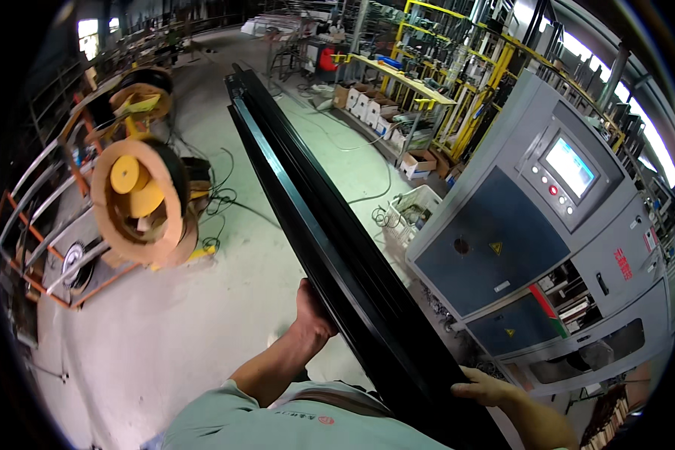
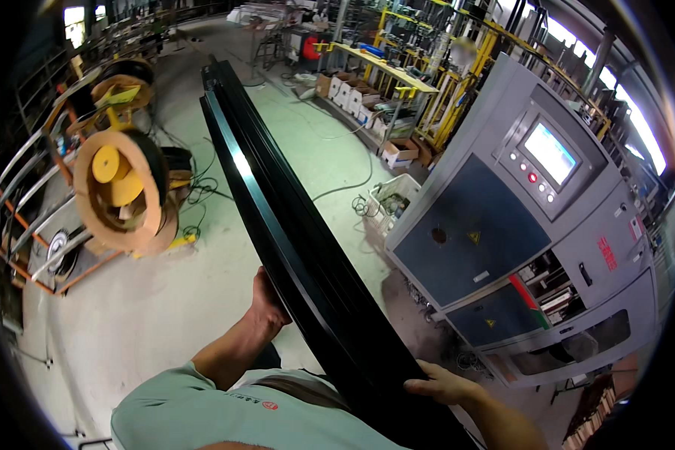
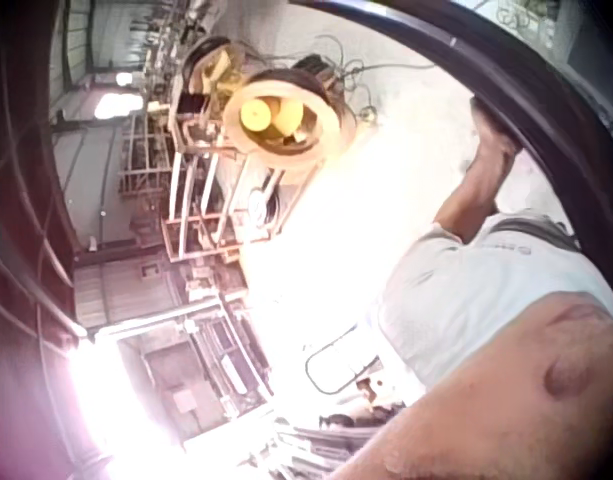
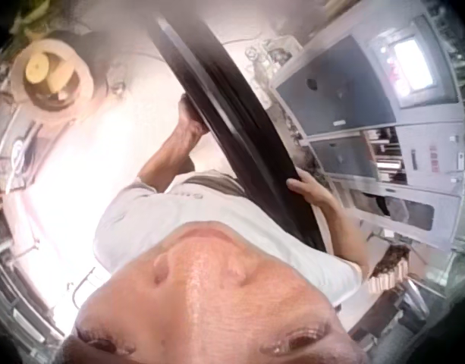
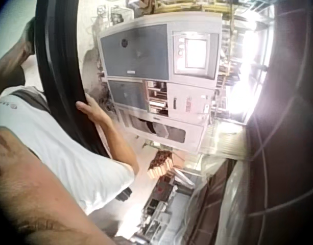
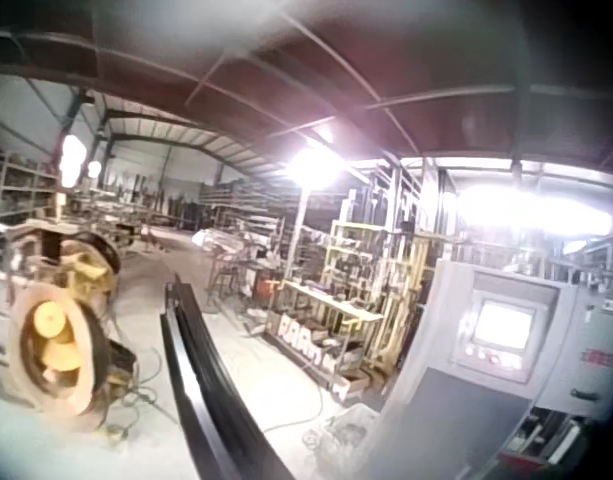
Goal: The person picks up and carries long metal beams from a rack to a workbench, wipes them down, and measures their length with a tape measure.
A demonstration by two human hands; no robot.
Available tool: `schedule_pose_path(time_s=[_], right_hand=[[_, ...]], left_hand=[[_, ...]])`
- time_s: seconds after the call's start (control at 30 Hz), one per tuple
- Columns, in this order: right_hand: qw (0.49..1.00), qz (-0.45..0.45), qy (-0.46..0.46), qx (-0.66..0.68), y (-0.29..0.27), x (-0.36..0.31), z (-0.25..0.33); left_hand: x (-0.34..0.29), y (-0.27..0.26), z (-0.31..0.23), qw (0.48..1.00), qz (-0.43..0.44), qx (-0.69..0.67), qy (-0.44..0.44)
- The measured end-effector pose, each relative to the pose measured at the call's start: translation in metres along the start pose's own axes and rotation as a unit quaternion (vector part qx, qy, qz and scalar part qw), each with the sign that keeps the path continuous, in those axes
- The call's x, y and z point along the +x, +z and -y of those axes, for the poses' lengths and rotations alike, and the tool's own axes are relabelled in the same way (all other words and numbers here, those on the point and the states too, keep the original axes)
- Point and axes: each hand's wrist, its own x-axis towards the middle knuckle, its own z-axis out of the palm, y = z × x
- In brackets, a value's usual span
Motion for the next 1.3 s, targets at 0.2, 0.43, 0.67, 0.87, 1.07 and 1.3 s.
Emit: schedule_pose_path(time_s=[0.2, 0.43, 0.67, 0.87, 1.07, 1.3], right_hand=[[0.997, -0.071, 0.006, 0.003, -0.049, 0.165, 0.113], [0.998, -0.061, 0.001, 0.018, -0.122, 0.323, 0.262], [0.993, -0.107, -0.056, -0.015, -0.214, 0.494, 0.403], [0.995, -0.076, 0.005, 0.061, -0.341, 0.648, 0.470], [0.993, -0.105, -0.054, 0.022, -0.451, 0.761, 0.599], [0.988, -0.155, 0.007, 0.021, -0.559, 0.937, 0.744]], left_hand=[[0.174, 0.047, -0.140, 0.999, -0.044, 0.023, -0.009], [0.341, 0.146, -0.275, 0.997, -0.068, 0.023, 0.014], [0.555, 0.227, -0.389, 0.993, -0.094, 0.060, -0.043], [0.734, 0.313, -0.469, 0.969, -0.177, 0.172, -0.020], [0.896, 0.408, -0.552, 0.981, -0.145, 0.105, -0.072], [1.143, 0.451, -0.666, 0.974, -0.176, 0.117, -0.081]])
